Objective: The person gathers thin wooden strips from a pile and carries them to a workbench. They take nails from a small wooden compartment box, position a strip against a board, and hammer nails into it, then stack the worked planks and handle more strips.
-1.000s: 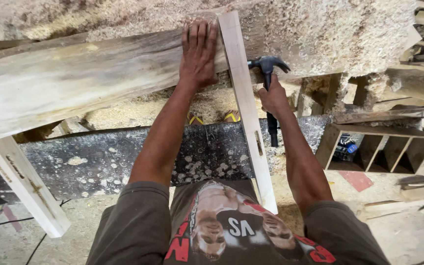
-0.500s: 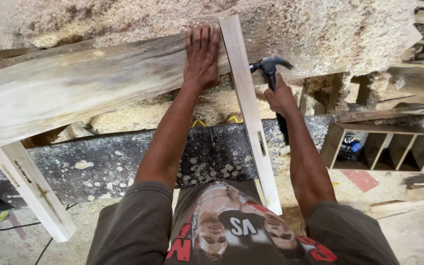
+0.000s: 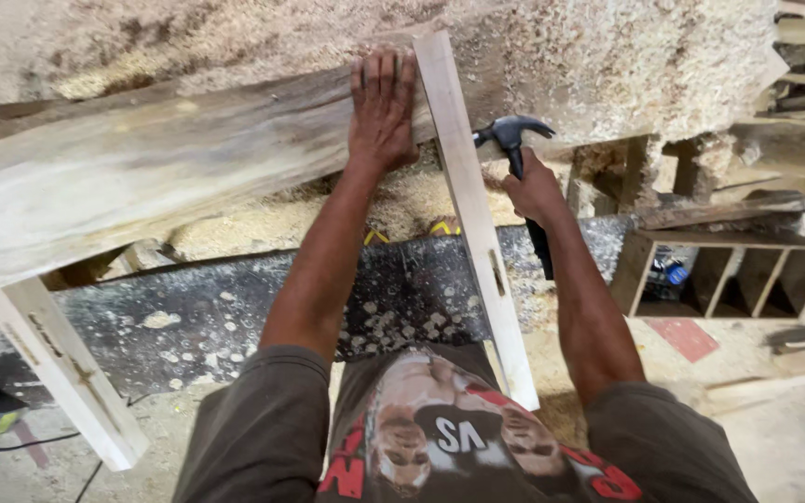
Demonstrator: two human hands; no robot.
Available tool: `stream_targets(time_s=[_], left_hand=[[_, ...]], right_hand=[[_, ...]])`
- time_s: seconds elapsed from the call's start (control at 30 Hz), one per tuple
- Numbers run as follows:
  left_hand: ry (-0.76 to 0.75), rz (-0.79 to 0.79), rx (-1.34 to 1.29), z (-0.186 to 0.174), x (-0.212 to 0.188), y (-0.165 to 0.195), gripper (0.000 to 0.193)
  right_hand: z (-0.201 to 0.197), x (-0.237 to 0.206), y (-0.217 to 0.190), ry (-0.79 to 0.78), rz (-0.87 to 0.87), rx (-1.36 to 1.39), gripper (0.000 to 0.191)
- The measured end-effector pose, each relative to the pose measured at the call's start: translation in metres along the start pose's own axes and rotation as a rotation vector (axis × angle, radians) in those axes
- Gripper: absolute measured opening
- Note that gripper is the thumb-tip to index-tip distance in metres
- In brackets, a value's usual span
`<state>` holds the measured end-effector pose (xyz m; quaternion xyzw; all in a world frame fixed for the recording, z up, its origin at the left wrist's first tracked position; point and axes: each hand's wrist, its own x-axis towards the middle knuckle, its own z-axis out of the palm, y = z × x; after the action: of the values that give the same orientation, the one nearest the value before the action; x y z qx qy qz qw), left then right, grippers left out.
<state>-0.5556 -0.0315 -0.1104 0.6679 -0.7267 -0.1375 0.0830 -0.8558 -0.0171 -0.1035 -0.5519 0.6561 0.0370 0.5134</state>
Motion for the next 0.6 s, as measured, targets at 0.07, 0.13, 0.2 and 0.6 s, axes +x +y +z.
stream_targets(time_s=[0.07, 0.13, 0.2, 0.6], left_hand=[[0.008, 0.014, 0.045, 0.002, 0.0, -0.002, 0.124], [0.017, 0.013, 0.011, 0.006, -0.001, -0.003, 0.124], [0.053, 0.012, -0.025, 0.009, -0.003, -0.003, 0.123], [-0.022, -0.019, 0.013, 0.005, -0.001, -0.002, 0.126]], right_hand=[[-0.011, 0.002, 0.007, -0.003, -0.016, 0.097, 0.022], [-0.022, 0.004, 0.017, 0.042, -0.05, 0.318, 0.023], [-0.023, 0.006, 0.022, 0.137, -0.125, 0.653, 0.028], [-0.011, -0.018, 0.015, -0.014, 0.129, 0.194, 0.021]])
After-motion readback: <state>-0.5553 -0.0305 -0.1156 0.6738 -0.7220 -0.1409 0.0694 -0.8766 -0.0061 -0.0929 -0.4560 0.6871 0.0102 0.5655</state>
